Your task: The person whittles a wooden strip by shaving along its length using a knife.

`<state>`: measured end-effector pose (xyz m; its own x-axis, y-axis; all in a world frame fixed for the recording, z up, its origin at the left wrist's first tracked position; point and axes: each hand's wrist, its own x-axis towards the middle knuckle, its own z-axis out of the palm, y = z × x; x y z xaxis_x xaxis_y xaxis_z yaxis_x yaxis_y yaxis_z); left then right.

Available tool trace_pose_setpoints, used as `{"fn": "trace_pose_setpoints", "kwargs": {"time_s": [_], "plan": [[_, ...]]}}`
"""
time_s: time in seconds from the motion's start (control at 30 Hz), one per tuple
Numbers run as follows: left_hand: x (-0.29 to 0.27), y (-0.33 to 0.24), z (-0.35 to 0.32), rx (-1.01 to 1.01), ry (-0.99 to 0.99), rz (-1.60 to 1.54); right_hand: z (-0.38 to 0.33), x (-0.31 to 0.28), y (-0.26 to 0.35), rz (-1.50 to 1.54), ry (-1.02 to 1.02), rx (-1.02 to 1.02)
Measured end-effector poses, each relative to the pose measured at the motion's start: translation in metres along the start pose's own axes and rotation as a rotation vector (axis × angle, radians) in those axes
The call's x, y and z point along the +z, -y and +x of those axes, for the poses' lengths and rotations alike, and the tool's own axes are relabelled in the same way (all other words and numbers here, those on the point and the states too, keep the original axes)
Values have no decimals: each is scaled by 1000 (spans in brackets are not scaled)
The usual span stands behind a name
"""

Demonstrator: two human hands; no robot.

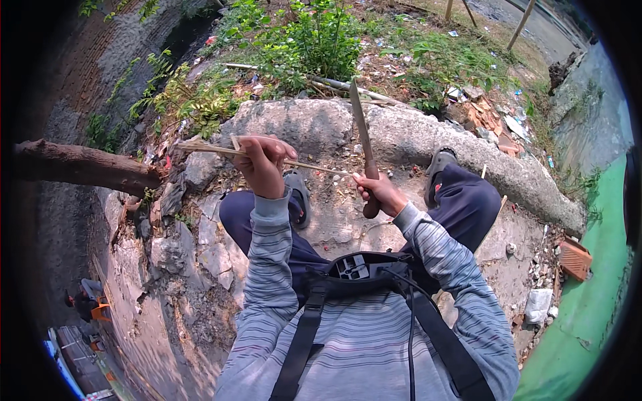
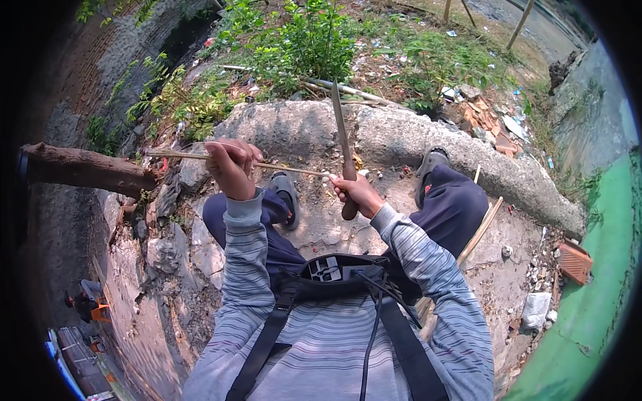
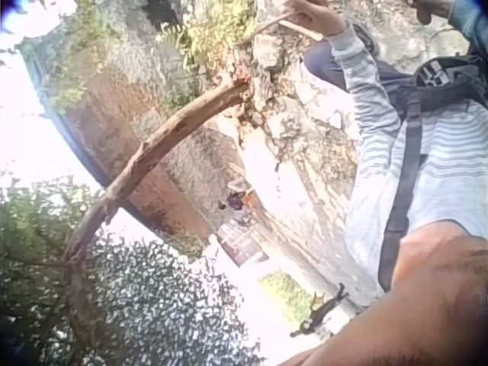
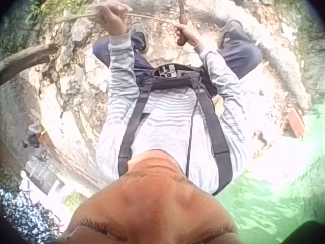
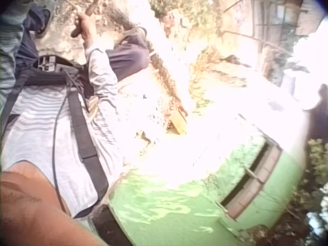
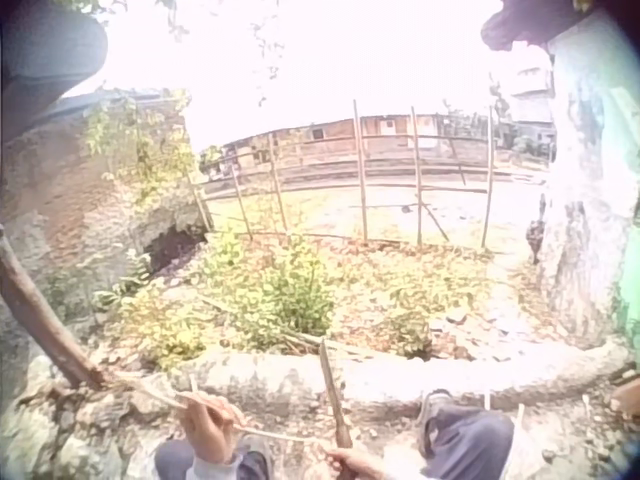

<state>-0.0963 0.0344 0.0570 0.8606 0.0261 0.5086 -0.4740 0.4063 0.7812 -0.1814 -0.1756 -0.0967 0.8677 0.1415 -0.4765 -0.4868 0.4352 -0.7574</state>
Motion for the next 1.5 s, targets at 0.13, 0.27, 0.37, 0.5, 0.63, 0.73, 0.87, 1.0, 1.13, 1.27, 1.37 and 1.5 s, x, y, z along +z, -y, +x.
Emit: {"fn": "trace_pose_setpoints", "kwargs": {"time_s": [0.13,0.27,0.37,0.5,0.63,0.73,0.87,1.0,1.13,1.27,1.37,1.5], "plan": [[4,1,6,-2,-56,72,-11,13,11,-160,25,-63],[1,9,13,32,-30,71,-14,17,11,-334,124,-127],[13,7,16,11,-33,58,-18,23,15,-350,205,-133],[22,10,10,-58,-70,-47,-16,24,8,-608,188,-187],[21,9,-1,-24,-180,-10,-25,30,6,-681,181,-272],[22,11,-2,-1,-214,-11,-25,28,0,-667,177,-217],[19,10,-8,-8,-198,-47,-29,35,-9,-612,148,-211],[16,3,-21,-37,-230,-17,-26,34,-30,-530,198,-135],[13,0,-34,-3,-231,6,-27,32,-39,-621,149,-327],[20,-1,-43,34,-199,-22,-22,25,-42,-661,169,-414],[20,-2,-45,34,-245,-5,-24,29,-39,-654,182,-335],[25,-5,-43,8,-290,22,-21,28,-45,-647,142,-295]]}}
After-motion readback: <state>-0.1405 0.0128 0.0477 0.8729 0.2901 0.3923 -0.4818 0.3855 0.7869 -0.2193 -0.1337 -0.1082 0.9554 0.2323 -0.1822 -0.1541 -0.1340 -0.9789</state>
